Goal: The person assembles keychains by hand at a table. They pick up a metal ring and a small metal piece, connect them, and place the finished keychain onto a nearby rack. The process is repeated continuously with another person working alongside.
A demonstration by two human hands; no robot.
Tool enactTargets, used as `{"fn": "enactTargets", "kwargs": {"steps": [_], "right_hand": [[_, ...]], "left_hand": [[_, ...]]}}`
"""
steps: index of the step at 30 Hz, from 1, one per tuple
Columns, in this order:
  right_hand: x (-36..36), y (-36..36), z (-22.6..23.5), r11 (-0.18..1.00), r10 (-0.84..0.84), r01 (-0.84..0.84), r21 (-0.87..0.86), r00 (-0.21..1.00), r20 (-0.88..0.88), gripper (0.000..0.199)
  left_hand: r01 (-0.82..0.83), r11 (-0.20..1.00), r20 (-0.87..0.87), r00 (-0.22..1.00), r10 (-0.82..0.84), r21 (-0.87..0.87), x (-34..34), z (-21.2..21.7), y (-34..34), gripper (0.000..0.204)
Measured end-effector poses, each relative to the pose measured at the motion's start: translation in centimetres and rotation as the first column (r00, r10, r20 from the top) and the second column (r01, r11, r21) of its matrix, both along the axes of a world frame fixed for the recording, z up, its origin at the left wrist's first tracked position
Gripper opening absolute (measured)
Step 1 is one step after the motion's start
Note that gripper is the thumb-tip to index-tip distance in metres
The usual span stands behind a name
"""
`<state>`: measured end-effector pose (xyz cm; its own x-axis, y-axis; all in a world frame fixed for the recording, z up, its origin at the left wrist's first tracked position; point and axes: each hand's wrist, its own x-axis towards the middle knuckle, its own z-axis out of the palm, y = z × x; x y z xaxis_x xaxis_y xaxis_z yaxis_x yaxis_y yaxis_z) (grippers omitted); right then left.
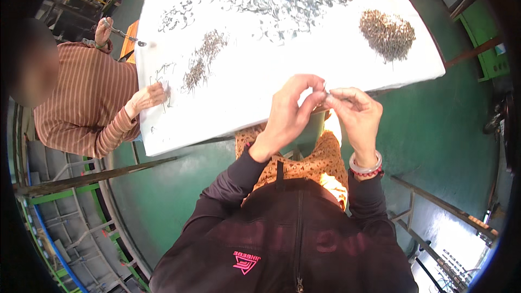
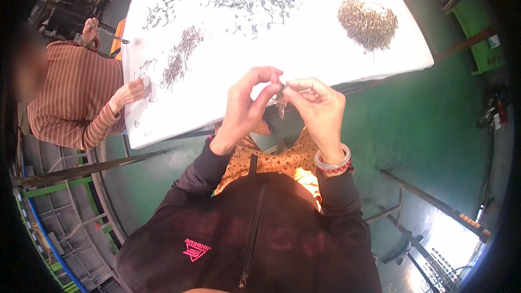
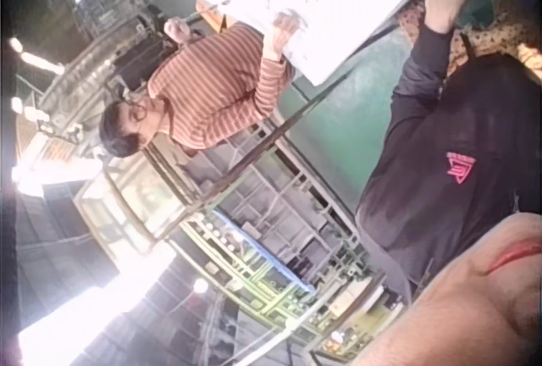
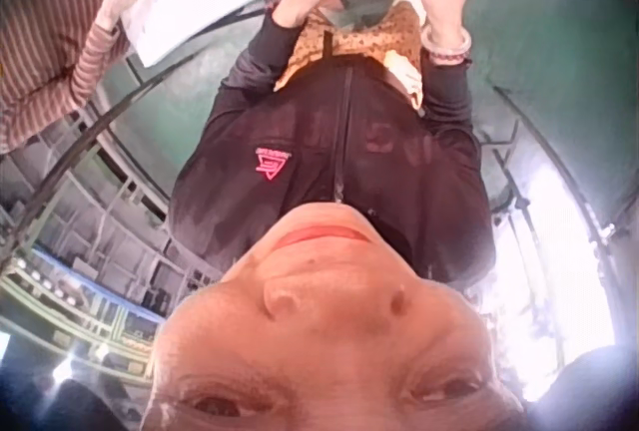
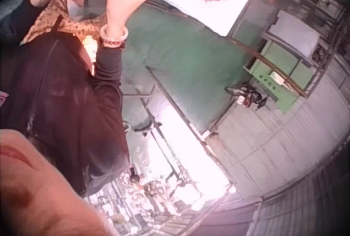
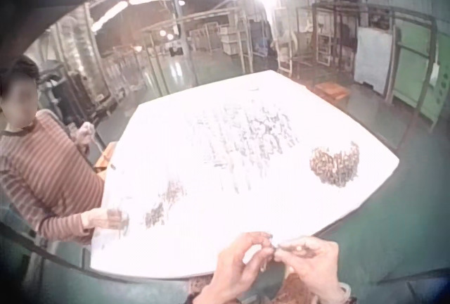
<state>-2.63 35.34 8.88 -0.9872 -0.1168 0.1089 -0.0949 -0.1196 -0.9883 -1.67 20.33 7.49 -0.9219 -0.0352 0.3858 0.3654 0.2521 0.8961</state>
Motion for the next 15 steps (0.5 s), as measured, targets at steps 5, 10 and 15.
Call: {"fn": "enactTargets", "kwargs": {"steps": [5,10,15], "right_hand": [[-4.4,1.6,0.7,0.986,0.126,-0.131,0.105,0.99,0.057,0.018],[-16.7,-2.0,-5.1,0.958,0.026,-0.039,0.284,0.999,0.047,0.025],[-22.5,-7.5,-12.9,0.582,-0.04,0.491,0.648,0.814,-0.58,0.041]], "left_hand": [[-0.062,0.99,-0.097,0.994,0.049,-0.128,0.9,0.2,-0.6,0.013],[-0.046,0.991,-0.118,0.993,0.031,-0.124,1.5,0.8,-0.2,0.014],[0.017,0.988,-0.135,0.99,-0.038,-0.155,2.2,1.4,-0.7,0.016]]}}
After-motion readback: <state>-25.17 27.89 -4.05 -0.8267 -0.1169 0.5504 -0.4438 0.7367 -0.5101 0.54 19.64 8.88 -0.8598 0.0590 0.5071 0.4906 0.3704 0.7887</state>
